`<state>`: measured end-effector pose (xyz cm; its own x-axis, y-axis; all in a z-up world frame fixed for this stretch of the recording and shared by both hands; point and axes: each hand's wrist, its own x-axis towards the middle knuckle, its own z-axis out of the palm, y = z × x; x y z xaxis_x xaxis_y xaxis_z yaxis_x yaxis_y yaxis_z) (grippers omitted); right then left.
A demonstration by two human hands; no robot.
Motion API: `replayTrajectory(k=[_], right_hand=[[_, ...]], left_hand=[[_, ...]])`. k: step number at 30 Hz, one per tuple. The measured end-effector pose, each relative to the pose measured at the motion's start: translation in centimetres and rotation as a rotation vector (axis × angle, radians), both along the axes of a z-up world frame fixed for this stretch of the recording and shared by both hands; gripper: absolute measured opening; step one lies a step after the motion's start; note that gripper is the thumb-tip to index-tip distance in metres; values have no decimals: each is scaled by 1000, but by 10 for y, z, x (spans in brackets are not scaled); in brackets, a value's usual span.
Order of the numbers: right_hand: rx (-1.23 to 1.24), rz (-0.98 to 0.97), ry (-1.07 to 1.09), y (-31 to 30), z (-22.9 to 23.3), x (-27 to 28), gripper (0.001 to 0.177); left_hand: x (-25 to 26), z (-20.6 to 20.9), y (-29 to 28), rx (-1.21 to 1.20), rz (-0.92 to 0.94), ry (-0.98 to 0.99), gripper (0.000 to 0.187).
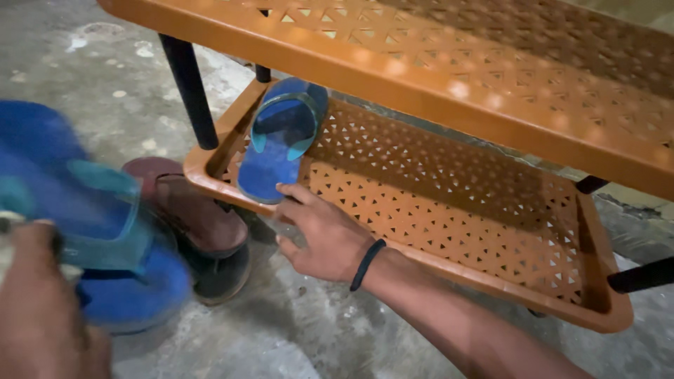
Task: The person wipes a blue flip-flop with a white cloth, scrubbing the sole and strap repeatedly. The flip-flop is placed on a brown plastic shoe rack, and the person continues wiping different areas of the same flip-flop throughout the clip.
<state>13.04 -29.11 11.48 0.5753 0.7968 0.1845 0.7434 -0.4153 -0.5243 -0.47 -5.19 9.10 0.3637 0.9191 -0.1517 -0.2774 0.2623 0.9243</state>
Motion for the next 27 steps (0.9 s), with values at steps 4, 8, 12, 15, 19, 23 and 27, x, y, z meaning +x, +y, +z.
replayTrajectory(k=[4,8,12,15,19,23,27], right_hand=[[111,-67,99,3,13,-3,39],[312,-232,121,6,30,-15,34],[405,-384,-2,7,54,-26,27],[274,-596,-141,3,74,-35,33],[-88,-805,153,-13,89,-39,47],[-47,-895,189,-44,82,-36,50],[7,-886,-27,-74,62,-25,60]], left_hand=[[10,23,-39,-82,-58,-85,18],[24,28,-66,-220,-113,-147,13],[38,24,-92,-344,-146,-203,10],[50,23,-121,-482,-219,-252,10],[56,20,-170,-673,-170,-203,10],[57,19,-212,-717,-218,-217,14],[54,20,-250,-752,-314,-183,15]])
